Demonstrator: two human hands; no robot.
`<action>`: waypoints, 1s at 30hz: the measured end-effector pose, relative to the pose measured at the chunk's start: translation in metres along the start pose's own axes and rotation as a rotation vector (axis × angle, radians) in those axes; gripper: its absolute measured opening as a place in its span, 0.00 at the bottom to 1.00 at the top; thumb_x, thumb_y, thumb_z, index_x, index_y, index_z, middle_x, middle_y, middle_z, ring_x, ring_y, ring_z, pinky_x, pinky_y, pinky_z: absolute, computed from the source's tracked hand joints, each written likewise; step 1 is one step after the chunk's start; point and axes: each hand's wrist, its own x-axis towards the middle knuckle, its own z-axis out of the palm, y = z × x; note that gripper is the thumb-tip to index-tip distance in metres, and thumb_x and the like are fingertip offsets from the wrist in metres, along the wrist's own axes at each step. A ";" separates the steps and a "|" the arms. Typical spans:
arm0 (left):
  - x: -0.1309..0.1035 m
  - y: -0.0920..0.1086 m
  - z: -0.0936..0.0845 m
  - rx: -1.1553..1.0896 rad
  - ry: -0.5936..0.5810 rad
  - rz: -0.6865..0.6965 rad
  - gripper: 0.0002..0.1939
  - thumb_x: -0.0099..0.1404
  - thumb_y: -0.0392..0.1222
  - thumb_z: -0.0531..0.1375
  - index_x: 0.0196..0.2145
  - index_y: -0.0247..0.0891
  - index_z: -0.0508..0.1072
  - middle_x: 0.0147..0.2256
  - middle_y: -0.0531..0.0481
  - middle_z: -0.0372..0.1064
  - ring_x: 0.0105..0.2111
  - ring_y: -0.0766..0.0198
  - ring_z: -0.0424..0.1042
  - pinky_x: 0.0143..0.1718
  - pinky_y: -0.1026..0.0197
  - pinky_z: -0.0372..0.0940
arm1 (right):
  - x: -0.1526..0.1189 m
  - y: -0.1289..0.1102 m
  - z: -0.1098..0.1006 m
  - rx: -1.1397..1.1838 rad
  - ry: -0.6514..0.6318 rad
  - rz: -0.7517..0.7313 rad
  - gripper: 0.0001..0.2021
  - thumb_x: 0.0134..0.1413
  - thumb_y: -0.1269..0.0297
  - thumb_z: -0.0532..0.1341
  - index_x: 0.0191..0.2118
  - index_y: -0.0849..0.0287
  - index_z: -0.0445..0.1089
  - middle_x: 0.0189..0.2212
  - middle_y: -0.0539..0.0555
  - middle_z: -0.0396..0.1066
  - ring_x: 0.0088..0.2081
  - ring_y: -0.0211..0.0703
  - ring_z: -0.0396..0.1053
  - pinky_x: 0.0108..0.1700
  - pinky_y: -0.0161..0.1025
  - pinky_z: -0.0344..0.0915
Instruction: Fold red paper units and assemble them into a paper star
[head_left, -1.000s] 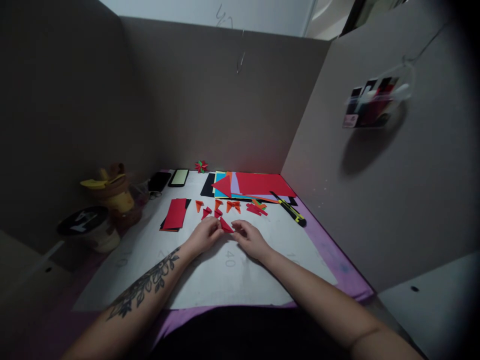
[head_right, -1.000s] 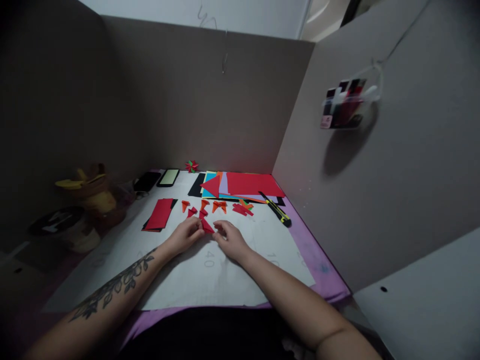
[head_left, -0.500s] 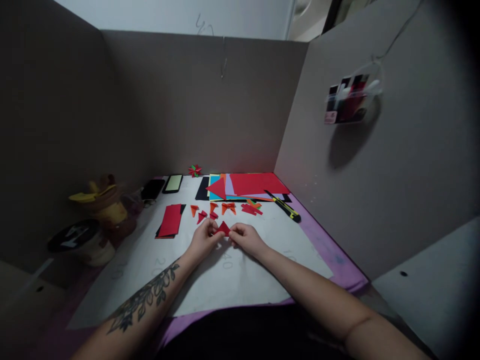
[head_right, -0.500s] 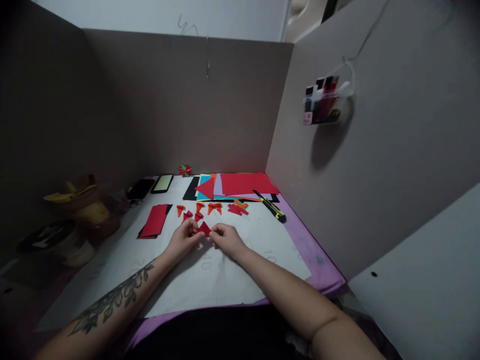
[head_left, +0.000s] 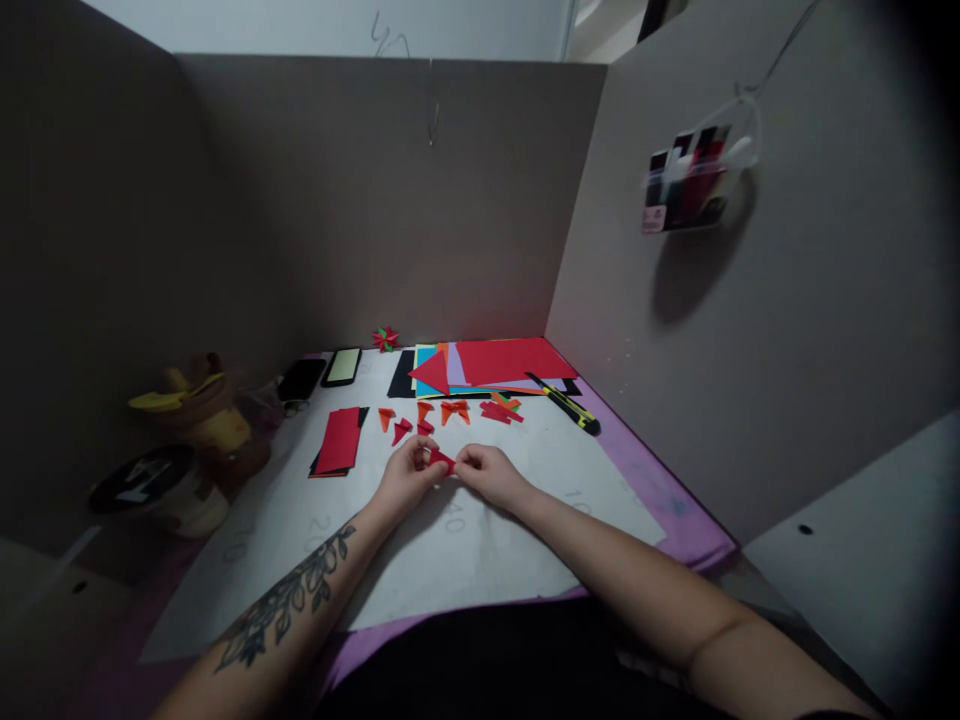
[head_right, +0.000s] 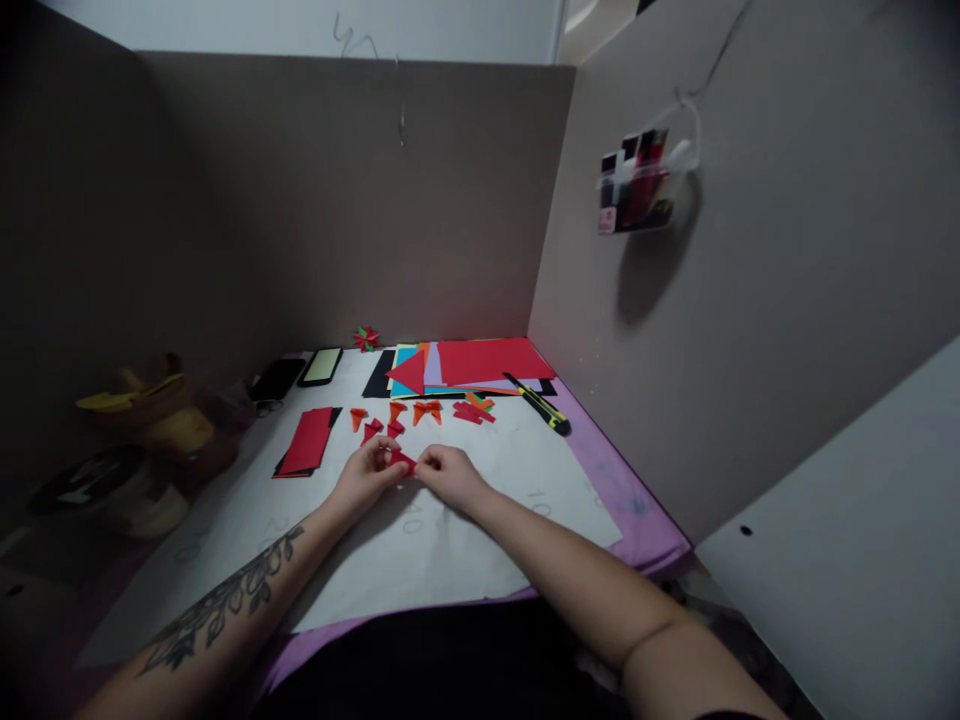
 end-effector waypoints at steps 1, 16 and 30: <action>0.000 0.000 0.000 -0.005 0.010 -0.006 0.18 0.50 0.43 0.65 0.35 0.37 0.61 0.22 0.58 0.65 0.19 0.71 0.64 0.22 0.68 0.58 | 0.000 -0.001 0.000 0.006 0.000 -0.001 0.06 0.46 0.64 0.57 0.23 0.61 0.65 0.17 0.45 0.60 0.20 0.31 0.55 0.23 0.29 0.52; -0.005 0.007 -0.006 -0.129 0.037 -0.123 0.18 0.49 0.41 0.64 0.34 0.38 0.60 0.17 0.58 0.65 0.16 0.71 0.61 0.17 0.71 0.53 | -0.001 0.001 -0.015 0.117 0.180 -0.181 0.04 0.52 0.66 0.55 0.29 0.58 0.62 0.22 0.46 0.60 0.24 0.34 0.58 0.27 0.32 0.57; -0.010 0.015 0.001 -0.245 -0.045 -0.208 0.21 0.55 0.56 0.60 0.36 0.35 0.66 0.35 0.46 0.70 0.29 0.67 0.71 0.24 0.69 0.61 | -0.004 -0.001 -0.015 -0.173 0.102 -0.412 0.09 0.52 0.72 0.57 0.36 0.58 0.74 0.31 0.53 0.72 0.34 0.40 0.68 0.37 0.36 0.63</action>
